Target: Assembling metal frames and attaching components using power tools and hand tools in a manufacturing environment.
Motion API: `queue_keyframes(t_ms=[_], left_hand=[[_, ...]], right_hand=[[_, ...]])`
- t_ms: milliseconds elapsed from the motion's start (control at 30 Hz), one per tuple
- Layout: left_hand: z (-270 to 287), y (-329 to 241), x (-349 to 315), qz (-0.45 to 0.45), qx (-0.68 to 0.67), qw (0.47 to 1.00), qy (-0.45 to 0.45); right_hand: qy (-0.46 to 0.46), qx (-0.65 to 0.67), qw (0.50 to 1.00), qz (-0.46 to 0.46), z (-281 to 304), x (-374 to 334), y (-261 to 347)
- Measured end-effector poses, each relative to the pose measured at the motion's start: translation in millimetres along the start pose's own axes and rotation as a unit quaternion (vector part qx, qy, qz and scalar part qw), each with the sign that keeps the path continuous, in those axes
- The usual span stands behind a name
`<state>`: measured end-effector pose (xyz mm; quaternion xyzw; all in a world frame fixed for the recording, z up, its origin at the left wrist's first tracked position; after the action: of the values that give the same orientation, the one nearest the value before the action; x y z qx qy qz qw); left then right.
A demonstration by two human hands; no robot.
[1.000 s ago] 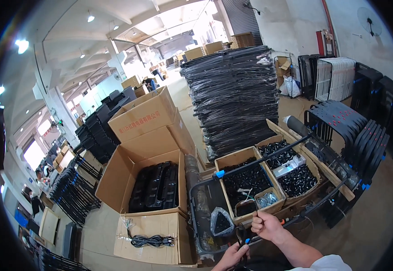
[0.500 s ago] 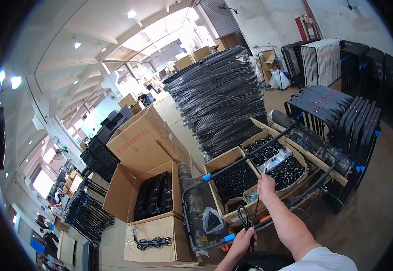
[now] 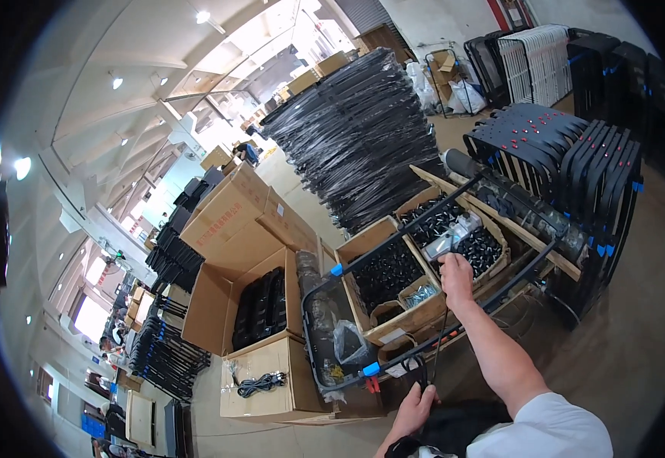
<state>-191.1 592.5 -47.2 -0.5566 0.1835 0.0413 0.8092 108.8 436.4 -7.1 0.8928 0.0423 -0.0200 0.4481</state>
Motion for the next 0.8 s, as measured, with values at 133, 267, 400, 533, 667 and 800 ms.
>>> queue_keyframes(t_ms=[133, 267, 400, 533, 667, 800], left_hand=[[-0.5, 10.9, -23.5, -0.143, 0.231, 0.962, 0.033], [77.3, -53.7, -49.4, -0.069, 0.2, 0.969, -0.13], [136.8, -146.4, -96.1, -0.239, 0.159, 0.904, -0.317], [142.9, -201.7, -104.2, -0.289, 0.233, 0.849, -0.376], [128.1, -226.5, -87.0, -0.305, 0.347, 0.825, -0.326], [118.3, -203.7, -57.8, -0.288, 0.361, 0.859, -0.223]], right_hand=[[0.147, -0.03, 0.989, 0.008, -55.6, -94.7, 49.9], [0.234, -0.077, 0.969, -0.008, -62.8, -155.9, 56.3], [0.31, -0.158, 0.937, 0.007, -70.8, -197.6, 45.0], [0.361, -0.321, 0.868, 0.114, -88.3, -230.3, 60.3], [0.412, -0.381, 0.812, 0.161, -95.0, -254.2, 59.0], [0.457, -0.371, 0.789, 0.175, -89.3, -270.3, 58.8]])
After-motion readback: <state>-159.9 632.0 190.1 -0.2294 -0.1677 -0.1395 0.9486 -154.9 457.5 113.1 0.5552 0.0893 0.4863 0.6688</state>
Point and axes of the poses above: each hand's wrist, its own x-axis towards the middle knuckle, its own z-axis out of the back of the hand, y = z × x, the point moved 10 cm from there along x, towards the middle knuckle, and after that the axes turned 13 degrees about y, right-handed, at the moved point
